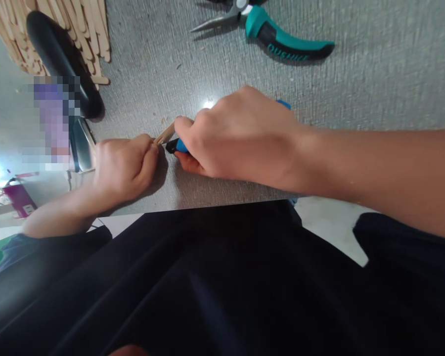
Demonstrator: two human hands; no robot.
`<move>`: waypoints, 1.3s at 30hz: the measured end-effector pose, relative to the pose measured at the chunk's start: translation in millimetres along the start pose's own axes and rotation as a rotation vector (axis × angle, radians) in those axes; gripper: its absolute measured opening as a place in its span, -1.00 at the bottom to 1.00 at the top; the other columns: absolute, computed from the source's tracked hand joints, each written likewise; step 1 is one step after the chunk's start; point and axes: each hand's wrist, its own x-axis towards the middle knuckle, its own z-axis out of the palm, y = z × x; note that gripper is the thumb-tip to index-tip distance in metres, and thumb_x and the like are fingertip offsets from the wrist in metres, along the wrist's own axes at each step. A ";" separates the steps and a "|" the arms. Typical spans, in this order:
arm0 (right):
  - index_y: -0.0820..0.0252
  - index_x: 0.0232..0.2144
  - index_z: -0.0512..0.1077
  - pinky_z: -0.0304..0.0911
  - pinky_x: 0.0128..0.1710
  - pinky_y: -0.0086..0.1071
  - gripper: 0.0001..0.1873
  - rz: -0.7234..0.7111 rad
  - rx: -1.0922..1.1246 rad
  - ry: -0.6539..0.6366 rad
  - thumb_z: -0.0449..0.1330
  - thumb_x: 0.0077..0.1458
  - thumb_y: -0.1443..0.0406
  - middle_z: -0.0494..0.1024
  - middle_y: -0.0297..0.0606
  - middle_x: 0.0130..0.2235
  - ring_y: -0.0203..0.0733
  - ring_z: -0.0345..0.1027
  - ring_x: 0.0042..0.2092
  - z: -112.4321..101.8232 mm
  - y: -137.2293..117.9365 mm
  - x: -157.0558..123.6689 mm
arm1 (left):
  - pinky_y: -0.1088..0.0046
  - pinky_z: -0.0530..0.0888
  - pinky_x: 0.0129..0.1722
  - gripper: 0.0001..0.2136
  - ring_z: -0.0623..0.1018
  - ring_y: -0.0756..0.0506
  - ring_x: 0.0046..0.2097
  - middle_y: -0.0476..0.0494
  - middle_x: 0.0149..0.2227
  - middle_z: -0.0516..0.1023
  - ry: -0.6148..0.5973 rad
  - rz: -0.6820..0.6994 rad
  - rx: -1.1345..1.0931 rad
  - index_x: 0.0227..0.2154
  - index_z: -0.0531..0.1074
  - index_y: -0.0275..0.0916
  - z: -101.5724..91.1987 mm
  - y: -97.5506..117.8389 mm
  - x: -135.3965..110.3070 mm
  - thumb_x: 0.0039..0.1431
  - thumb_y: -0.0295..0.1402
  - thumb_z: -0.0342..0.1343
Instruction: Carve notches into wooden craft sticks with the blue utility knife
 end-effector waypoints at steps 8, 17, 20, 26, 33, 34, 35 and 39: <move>0.22 0.21 0.63 -0.05 -0.41 -0.13 -0.29 0.009 0.051 0.038 -0.09 0.75 -0.15 0.74 -0.04 -0.24 0.24 0.68 -0.20 -3.4 0.5 4.0 | 0.26 -0.01 -0.37 -0.63 0.27 -0.10 -0.54 -0.08 -0.56 0.32 -0.008 -0.013 -0.012 -0.34 0.52 -0.14 -2.2 -1.5 -1.2 0.58 -0.16 -0.05; 0.22 0.21 0.64 -0.03 -0.40 -0.16 -0.28 -0.009 0.040 0.028 -0.10 0.76 -0.17 0.69 -0.08 -0.28 0.13 0.58 -0.29 -5.5 2.2 4.2 | 0.23 0.04 -0.36 -0.59 0.37 -0.14 -0.51 -0.17 -0.52 0.49 0.004 0.020 0.034 -0.25 0.63 -0.15 -1.6 -0.8 -3.2 0.60 -0.17 -0.08; 0.22 0.22 0.63 -0.02 -0.42 -0.17 -0.27 -0.024 0.024 0.006 -0.11 0.76 -0.17 0.66 -0.11 -0.30 0.11 0.55 -0.32 -7.6 1.4 5.1 | 0.25 0.03 -0.36 -0.60 0.38 -0.13 -0.52 -0.16 -0.52 0.50 0.025 0.046 0.038 -0.25 0.63 -0.16 -0.2 -1.3 -3.4 0.60 -0.19 -0.07; 0.12 0.18 0.61 -0.01 -0.45 -0.16 -0.32 -0.005 0.008 -0.039 -0.12 0.76 -0.18 0.51 -0.22 -0.42 0.12 0.54 -0.35 -12.6 3.0 5.9 | 0.26 -0.04 -0.39 -0.61 0.39 -0.15 -0.54 -0.14 -0.56 0.44 0.036 0.086 0.096 -0.28 0.58 -0.16 -0.4 0.3 -2.2 0.58 -0.22 -0.10; 0.04 0.13 0.61 -0.02 -0.47 -0.13 -0.29 -0.013 0.004 -0.050 -0.17 0.75 -0.22 0.33 -0.31 -0.50 0.07 0.37 -0.45 -13.5 6.3 6.2 | 0.26 0.02 -0.35 -0.67 0.51 -0.18 -0.47 -0.17 -0.50 0.55 -0.052 0.014 0.082 -0.24 0.60 -0.14 -5.6 5.0 -2.2 0.58 -0.22 -0.03; 0.03 0.14 0.61 -0.02 -0.47 -0.13 -0.29 -0.009 0.010 -0.051 -0.17 0.74 -0.22 0.33 -0.31 -0.49 0.08 0.38 -0.44 -13.9 6.4 6.1 | 0.26 0.03 -0.35 -0.66 0.51 -0.18 -0.47 -0.17 -0.50 0.55 -0.058 0.008 0.077 -0.24 0.60 -0.14 -6.0 5.3 -2.0 0.57 -0.21 -0.03; 0.03 0.14 0.62 -0.02 -0.47 -0.13 -0.29 0.000 0.017 -0.057 -0.18 0.74 -0.22 0.34 -0.30 -0.49 0.09 0.38 -0.43 -14.6 6.5 6.0 | 0.26 0.04 -0.34 -0.66 0.51 -0.18 -0.46 -0.18 -0.50 0.55 -0.065 0.003 0.075 -0.24 0.61 -0.14 -6.3 5.4 -1.8 0.58 -0.21 -0.04; 0.03 0.10 0.64 0.03 -0.45 -0.17 -0.42 0.028 0.086 -0.074 -0.02 0.72 -0.16 0.43 -0.26 -0.46 0.08 0.41 -0.41 -17.3 5.4 5.8 | 0.24 0.05 -0.34 -0.65 0.47 -0.20 -0.47 -0.17 -0.52 0.49 -0.069 0.007 0.069 -0.26 0.59 -0.12 -5.9 3.0 -0.9 0.56 -0.22 -0.07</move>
